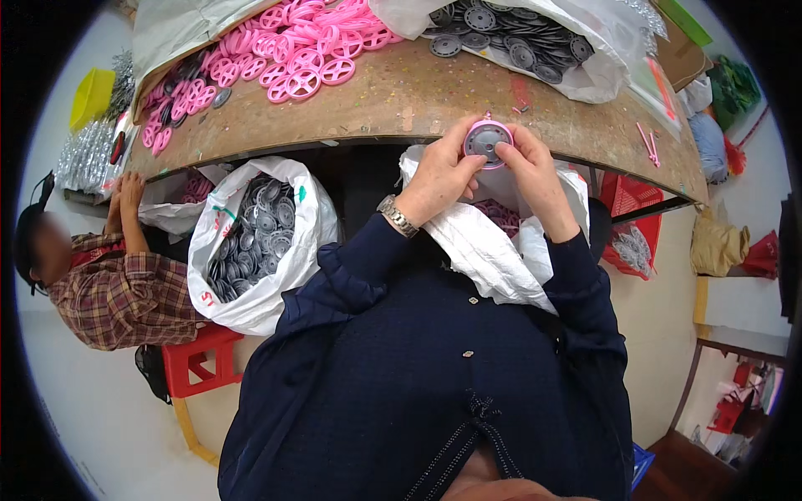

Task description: Assemble circular plastic toy components by joining pink and grey parts together at a workbench.

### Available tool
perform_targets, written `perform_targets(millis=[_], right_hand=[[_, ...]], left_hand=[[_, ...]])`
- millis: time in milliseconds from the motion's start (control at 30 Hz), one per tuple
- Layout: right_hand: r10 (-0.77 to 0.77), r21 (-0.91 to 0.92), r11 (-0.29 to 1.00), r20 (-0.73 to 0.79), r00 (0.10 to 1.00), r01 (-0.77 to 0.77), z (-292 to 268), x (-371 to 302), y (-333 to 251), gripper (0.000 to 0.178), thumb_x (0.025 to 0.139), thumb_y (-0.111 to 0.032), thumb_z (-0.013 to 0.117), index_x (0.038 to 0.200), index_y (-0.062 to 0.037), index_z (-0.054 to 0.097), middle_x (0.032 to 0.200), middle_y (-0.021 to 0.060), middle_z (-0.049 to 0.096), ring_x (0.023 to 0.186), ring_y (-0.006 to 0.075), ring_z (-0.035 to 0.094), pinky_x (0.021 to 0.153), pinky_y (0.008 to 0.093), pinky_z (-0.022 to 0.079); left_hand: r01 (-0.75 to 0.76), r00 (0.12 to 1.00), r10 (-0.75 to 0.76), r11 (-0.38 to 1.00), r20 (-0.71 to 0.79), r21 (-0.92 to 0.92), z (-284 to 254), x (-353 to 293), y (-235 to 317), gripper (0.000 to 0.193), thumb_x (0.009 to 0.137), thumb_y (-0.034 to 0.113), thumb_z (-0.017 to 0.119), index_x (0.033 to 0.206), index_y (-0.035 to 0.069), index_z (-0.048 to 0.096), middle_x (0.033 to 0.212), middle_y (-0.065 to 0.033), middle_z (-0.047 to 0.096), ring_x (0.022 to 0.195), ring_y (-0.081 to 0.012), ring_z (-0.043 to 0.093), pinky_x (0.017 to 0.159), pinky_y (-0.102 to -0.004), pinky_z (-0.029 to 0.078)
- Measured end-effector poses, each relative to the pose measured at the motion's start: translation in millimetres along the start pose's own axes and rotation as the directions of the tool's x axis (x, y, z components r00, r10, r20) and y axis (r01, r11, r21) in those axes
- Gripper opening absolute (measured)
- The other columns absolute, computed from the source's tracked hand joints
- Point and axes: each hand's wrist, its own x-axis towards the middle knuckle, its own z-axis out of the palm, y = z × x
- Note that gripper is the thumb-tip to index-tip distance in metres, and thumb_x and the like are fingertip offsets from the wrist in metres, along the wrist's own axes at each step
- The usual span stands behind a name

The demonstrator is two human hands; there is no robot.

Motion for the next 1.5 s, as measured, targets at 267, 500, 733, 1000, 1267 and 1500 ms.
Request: perform_targets(millis=[267, 500, 733, 1000, 1267, 1500], right_hand=[[-0.022, -0.243, 0.969, 0.050, 0.999, 0.033, -21.1, -15.3, 23.8, 0.021, 0.094, -0.011, 0.057, 0.111, 0.0009, 0.061, 0.095, 0.0067, 0.066, 0.089, 0.0137, 0.059, 0.080, 0.0278, 0.047], [0.206, -0.748, 0.662, 0.227, 0.952, 0.035, -53.8, -44.5, 47.6, 0.028, 0.090, -0.024, 0.063, 0.108, -0.0033, 0.064, 0.096, 0.0197, 0.068, 0.091, 0.0359, 0.065, 0.079, 0.0408, 0.051], [0.132, -0.868, 0.490, 0.171, 0.976, 0.086, -49.5, -46.5, 46.4, 0.030, 0.086, -0.024, 0.066, 0.106, -0.0025, 0.066, 0.099, 0.0204, 0.068, 0.097, 0.0391, 0.064, 0.082, 0.0459, 0.051], [0.091, -0.800, 0.579, 0.257, 0.962, 0.159, -35.3, -32.4, 12.4, 0.029, 0.086, -0.019, 0.065, 0.107, 0.0007, 0.064, 0.096, 0.0211, 0.068, 0.091, 0.0386, 0.064, 0.080, 0.0422, 0.051], [-0.013, -0.509, 0.859, 0.089, 0.996, 0.057, -24.4, 11.9, -11.4, 0.031, 0.092, -0.014, 0.062, 0.119, 0.0014, 0.061, 0.105, 0.0132, 0.070, 0.097, 0.0200, 0.066, 0.083, 0.0315, 0.051], [-0.053, -0.175, 0.983, 0.041, 0.998, 0.059, -7.5, 44.9, -35.4, 0.032, 0.094, -0.012, 0.063, 0.121, 0.0023, 0.058, 0.106, 0.0090, 0.069, 0.096, 0.0125, 0.064, 0.081, 0.0259, 0.051]], left_hand=[[-0.363, 0.906, 0.422, 0.776, 0.002, 0.516, -10.7, -4.6, -14.0, 0.046, 0.085, 0.016, 0.069, 0.127, 0.003, 0.057, 0.095, -0.0188, 0.063, 0.085, -0.0321, 0.064, 0.077, -0.0399, 0.051], [-0.110, 0.734, 0.665, 0.313, -0.135, 0.943, -91.0, 21.6, -19.7, 0.029, 0.082, 0.014, 0.069, 0.110, 0.004, 0.066, 0.102, -0.0166, 0.060, 0.100, -0.0361, 0.055, 0.089, -0.0442, 0.044], [0.260, 0.788, 0.585, -0.039, -0.189, 0.965, -168.3, 63.2, -41.2, 0.010, 0.083, 0.015, 0.060, 0.084, 0.009, 0.068, 0.095, -0.0105, 0.062, 0.096, -0.0315, 0.058, 0.073, -0.0477, 0.051], [0.103, 0.774, 0.629, -0.012, -0.072, 0.995, -193.3, 74.6, -56.1, 0.007, 0.084, 0.013, 0.063, 0.083, 0.007, 0.066, 0.087, -0.0121, 0.060, 0.089, -0.0327, 0.058, 0.072, -0.0464, 0.049], [-0.048, 0.984, 0.082, 0.976, -0.156, 0.212, -115.8, 56.1, -8.2, 0.015, 0.094, 0.013, 0.063, 0.099, 0.000, 0.066, 0.097, -0.0043, 0.065, 0.087, -0.0147, 0.064, 0.074, -0.0286, 0.051], [0.139, 0.984, -0.048, 0.805, 0.170, -0.577, -55.3, 36.9, 3.0, 0.020, 0.102, 0.019, 0.053, 0.113, 0.004, 0.059, 0.105, -0.0065, 0.066, 0.093, -0.0152, 0.066, 0.080, -0.0305, 0.056]])
